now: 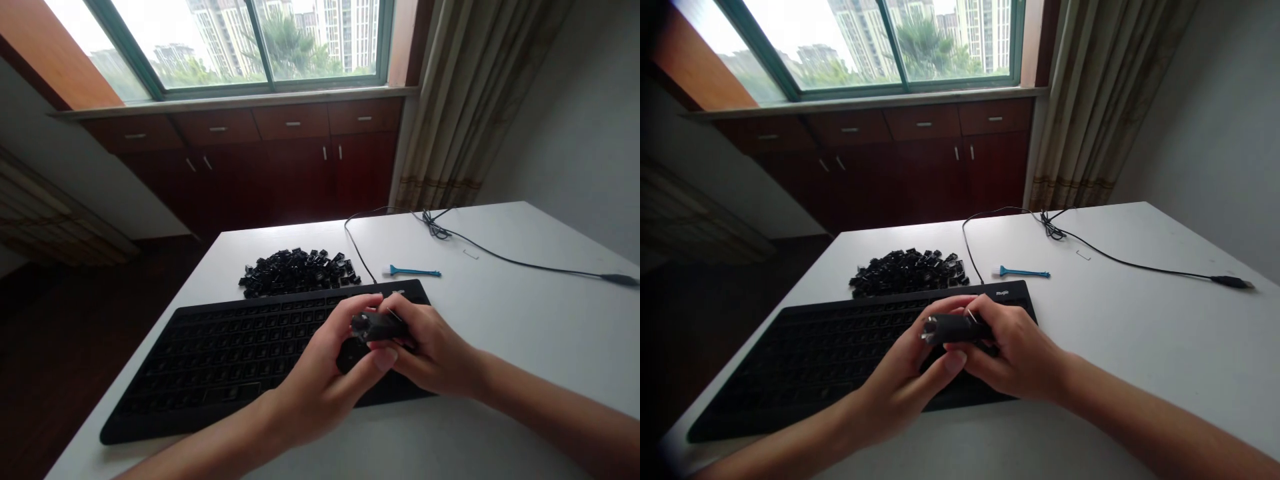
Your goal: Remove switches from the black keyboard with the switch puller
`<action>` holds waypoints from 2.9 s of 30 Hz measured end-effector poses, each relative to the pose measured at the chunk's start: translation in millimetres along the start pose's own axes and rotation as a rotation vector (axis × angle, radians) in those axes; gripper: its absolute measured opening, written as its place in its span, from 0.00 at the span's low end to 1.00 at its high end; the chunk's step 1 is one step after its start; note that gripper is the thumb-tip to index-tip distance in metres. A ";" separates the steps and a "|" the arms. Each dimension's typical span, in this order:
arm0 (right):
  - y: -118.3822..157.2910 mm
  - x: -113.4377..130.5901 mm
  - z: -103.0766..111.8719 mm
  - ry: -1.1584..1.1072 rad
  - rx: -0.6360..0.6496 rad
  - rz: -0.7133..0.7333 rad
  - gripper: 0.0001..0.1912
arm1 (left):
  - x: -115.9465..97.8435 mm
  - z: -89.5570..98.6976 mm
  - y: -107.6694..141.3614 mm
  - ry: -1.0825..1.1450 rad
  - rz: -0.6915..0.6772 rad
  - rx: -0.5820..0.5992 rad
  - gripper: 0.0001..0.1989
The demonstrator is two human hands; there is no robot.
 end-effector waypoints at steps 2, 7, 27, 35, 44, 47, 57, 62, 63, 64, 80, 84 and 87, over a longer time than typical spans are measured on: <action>0.9 4.0 -1.9 0.039 0.038 0.053 0.09 | -4.0 -0.5 0.2 -0.043 -0.048 0.002 0.23; -1.1 10.1 -6.2 0.070 0.182 0.114 0.12 | -8.2 2.3 -1.4 -0.079 -0.129 -0.033 0.17; 1.5 -4.5 -0.9 -0.066 0.259 0.173 0.11 | -14.6 -1.3 2.5 -0.027 -0.204 0.131 0.10; 1.6 -2.9 -0.1 -0.138 0.263 0.178 0.15 | -24.1 -2.9 0.6 -0.080 -0.291 0.209 0.14; 2.9 0.6 1.9 -0.122 0.248 0.219 0.15 | -23.7 -4.6 1.5 -0.079 -0.295 0.259 0.15; 2.6 0.8 1.5 -0.099 0.235 0.215 0.15 | -24.0 -3.4 0.4 -0.082 -0.294 0.245 0.14; 7.4 7.9 -1.7 -0.007 0.197 0.378 0.18 | -24.0 -6.2 6.7 0.028 -0.365 0.306 0.18; 0.8 2.3 -1.6 -0.017 0.175 0.224 0.16 | -9.7 -0.2 4.8 0.096 -0.189 0.170 0.09; -1.3 1.6 -0.7 -0.028 0.170 0.182 0.18 | -6.2 2.1 3.9 0.123 -0.154 0.121 0.09; -3.2 1.9 0.7 -0.043 0.162 0.152 0.21 | -2.5 4.5 2.9 0.154 -0.120 0.068 0.10; -17.4 -15.3 57.1 0.269 -0.179 -0.040 0.10 | 11.5 30.6 -9.1 0.553 0.069 -0.384 0.14; -13.8 -13.5 50.2 0.498 0.147 0.160 0.12 | 15.1 35.1 -12.2 0.638 0.136 -0.416 0.16; -10.5 -17.4 46.8 0.546 0.237 0.208 0.12 | 16.2 33.5 -11.8 0.657 0.184 -0.394 0.17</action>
Point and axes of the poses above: each hand's wrist, its own y-axis away from the middle knuckle, its own z-axis out of the back of the hand, x = y × z, the point moved 7 cm from there along -y, towards the middle knuckle, and after that the axes turned 10 degrees about -x, right-handed, at the moved point
